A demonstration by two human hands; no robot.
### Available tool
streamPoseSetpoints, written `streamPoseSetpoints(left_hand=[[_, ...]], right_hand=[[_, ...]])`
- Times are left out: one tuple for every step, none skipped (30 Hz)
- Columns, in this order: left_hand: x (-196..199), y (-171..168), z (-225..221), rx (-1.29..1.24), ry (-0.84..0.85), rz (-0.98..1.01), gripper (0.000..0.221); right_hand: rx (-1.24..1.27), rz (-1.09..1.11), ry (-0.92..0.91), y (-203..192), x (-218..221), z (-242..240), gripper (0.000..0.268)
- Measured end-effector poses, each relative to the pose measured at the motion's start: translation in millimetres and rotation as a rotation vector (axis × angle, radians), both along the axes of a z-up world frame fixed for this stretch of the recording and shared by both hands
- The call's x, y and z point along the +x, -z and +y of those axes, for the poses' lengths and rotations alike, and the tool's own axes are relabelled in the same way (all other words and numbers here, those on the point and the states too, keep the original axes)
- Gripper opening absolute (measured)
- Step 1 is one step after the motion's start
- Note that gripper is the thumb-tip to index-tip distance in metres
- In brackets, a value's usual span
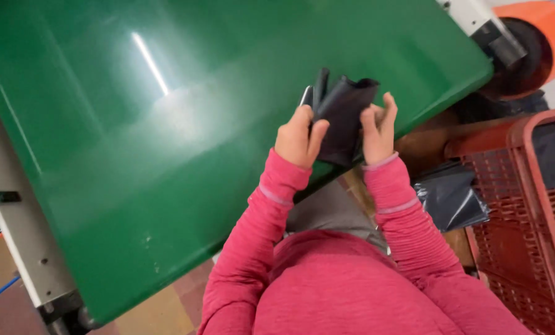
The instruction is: The recorder folds black plastic bags into squares and places them into a red plastic crate.
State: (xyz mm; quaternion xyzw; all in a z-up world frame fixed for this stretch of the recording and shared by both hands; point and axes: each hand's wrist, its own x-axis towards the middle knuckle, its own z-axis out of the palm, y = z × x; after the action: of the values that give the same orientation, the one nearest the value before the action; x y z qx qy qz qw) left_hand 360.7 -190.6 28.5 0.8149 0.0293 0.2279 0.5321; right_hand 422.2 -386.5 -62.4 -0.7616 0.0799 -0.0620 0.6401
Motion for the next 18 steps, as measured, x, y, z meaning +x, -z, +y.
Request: streamPoseSetpoints(left_hand=[[-5.6, -11.8, -4.7, 0.041, 0.074, -0.079, 0.019], [-11.2, -23.3, -9.5, 0.081, 0.150, -0.158, 0.019], [-12.9, -25.5, -11.0, 0.078, 0.155, -0.145, 0.019], [-14.2, -28.1, -13.0, 0.027, 0.147, -0.081, 0.019], [-5.3, -32.9, -13.7, -0.019, 0.135, -0.043, 0.019], [1.0, -10.6, -11.9, -0.017, 0.138, -0.055, 0.019], [4.1, 11.9, -7.7, 0.102, 0.001, 0.022, 0.021], [7.4, 35.1, -3.0, 0.220, -0.137, 0.099, 0.024], [9.7, 49.6, -1.5, 0.223, -0.135, 0.111, 0.024], [11.8, 64.6, 0.2, 0.325, -0.183, 0.191, 0.028], [14.8, 79.1, 2.7, 0.427, -0.235, 0.269, 0.033], [13.9, 80.7, 2.6, 0.429, -0.238, 0.278, 0.033], [18.2, 81.7, 0.9, 0.485, -0.253, 0.362, 0.037], [22.6, 82.3, -1.2, 0.542, -0.268, 0.445, 0.041], [21.1, 79.8, -1.1, 0.545, -0.263, 0.448, 0.041], [19.8, 76.8, -1.6, 0.657, -0.292, 0.435, 0.048], [27.6, 72.8, -3.2, 0.768, -0.316, 0.402, 0.055], [32.6, 73.3, -1.4, 0.770, -0.307, 0.386, 0.055]], right_hand=[[0.273, -0.059, -0.116, 6.9, -4.0, -9.3, 0.068], [0.550, -0.113, -0.230, 14.2, -8.3, -18.7, 0.060], [0.550, -0.101, -0.221, -8.3, -16.7, -15.3, 0.060], [0.736, 0.070, -0.218, -31.4, -23.9, -12.4, 0.065], [0.920, 0.218, -0.227, -57.5, -18.1, -7.7, 0.071], [0.920, 0.205, -0.231, -43.1, -15.6, -8.3, 0.071], [0.497, -0.042, -0.226, -27.9, -16.6, -6.4, 0.066], [0.069, -0.279, -0.207, -11.8, -17.6, -3.9, 0.065], [0.072, -0.267, -0.206, -7.5, -23.0, 1.7, 0.065], [0.006, -0.222, -0.178, -2.7, -28.3, 7.4, 0.071], [-0.062, -0.181, -0.156, 1.1, -31.3, 14.0, 0.078], [-0.059, -0.172, -0.161, 3.0, -33.6, 16.4, 0.078], [-0.261, -0.225, -0.112, 3.9, -31.5, 17.1, 0.077], [-0.463, -0.276, -0.063, 4.3, -29.5, 17.4, 0.076], [-0.462, -0.271, -0.060, 2.5, -31.7, 19.0, 0.076], [-0.526, -0.168, -0.084, 0.3, -33.7, 20.0, 0.077], [-0.590, -0.076, -0.096, -3.1, -28.0, 19.9, 0.078], [-0.590, -0.083, -0.078, -8.6, -22.5, 20.7, 0.078]])
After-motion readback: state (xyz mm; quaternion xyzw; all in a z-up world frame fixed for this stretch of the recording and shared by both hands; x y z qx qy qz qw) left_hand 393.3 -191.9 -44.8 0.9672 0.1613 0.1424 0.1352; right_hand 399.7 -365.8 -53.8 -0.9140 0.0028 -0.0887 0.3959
